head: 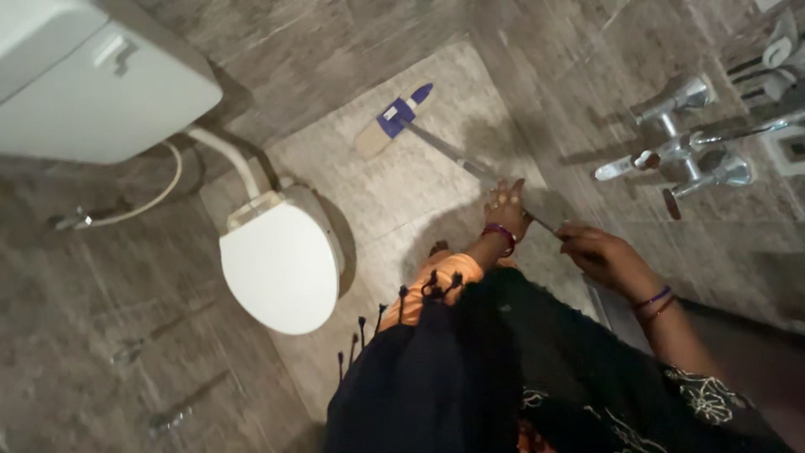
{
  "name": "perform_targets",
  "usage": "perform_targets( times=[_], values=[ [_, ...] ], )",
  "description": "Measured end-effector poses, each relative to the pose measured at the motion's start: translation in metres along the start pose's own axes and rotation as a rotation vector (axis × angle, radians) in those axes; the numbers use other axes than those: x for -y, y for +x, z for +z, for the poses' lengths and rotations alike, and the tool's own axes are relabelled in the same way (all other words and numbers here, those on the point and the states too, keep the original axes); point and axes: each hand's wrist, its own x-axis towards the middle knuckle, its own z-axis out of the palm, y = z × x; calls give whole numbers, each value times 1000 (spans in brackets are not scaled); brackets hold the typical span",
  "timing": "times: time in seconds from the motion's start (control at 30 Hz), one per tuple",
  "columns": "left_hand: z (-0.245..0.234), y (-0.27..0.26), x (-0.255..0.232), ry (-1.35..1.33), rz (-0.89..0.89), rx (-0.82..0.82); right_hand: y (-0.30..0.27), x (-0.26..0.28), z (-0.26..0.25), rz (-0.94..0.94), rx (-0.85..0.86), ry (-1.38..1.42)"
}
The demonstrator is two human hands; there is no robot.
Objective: The person cleans the bathroom floor using a mop, dipping it into a bucket of water and scrubbing the tiles around the toilet and sink.
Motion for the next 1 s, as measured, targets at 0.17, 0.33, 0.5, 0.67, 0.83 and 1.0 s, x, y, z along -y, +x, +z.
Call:
perform_targets(
  times=[0.17, 0.33, 0.5, 0.67, 0.83, 1.0],
  values=[
    [-45, 36, -10, 185, 124, 55, 30, -12, 21, 97, -155, 89],
    [-94, 41, 0, 344, 268, -33, 54, -26, 50, 103, -215, 288],
    [-109, 33, 26, 328, 226, -39, 68, 0, 45, 5, -77, 249],
    [-102, -7, 89, 169, 136, -165, 81, 23, 59, -74, 56, 289],
    [-76, -61, 123, 77, 34, -229, 70, 28, 65, -158, 207, 328],
    [-14, -75, 99, 76, -69, -235, 16, 0, 45, -148, 316, 209]
  ],
)
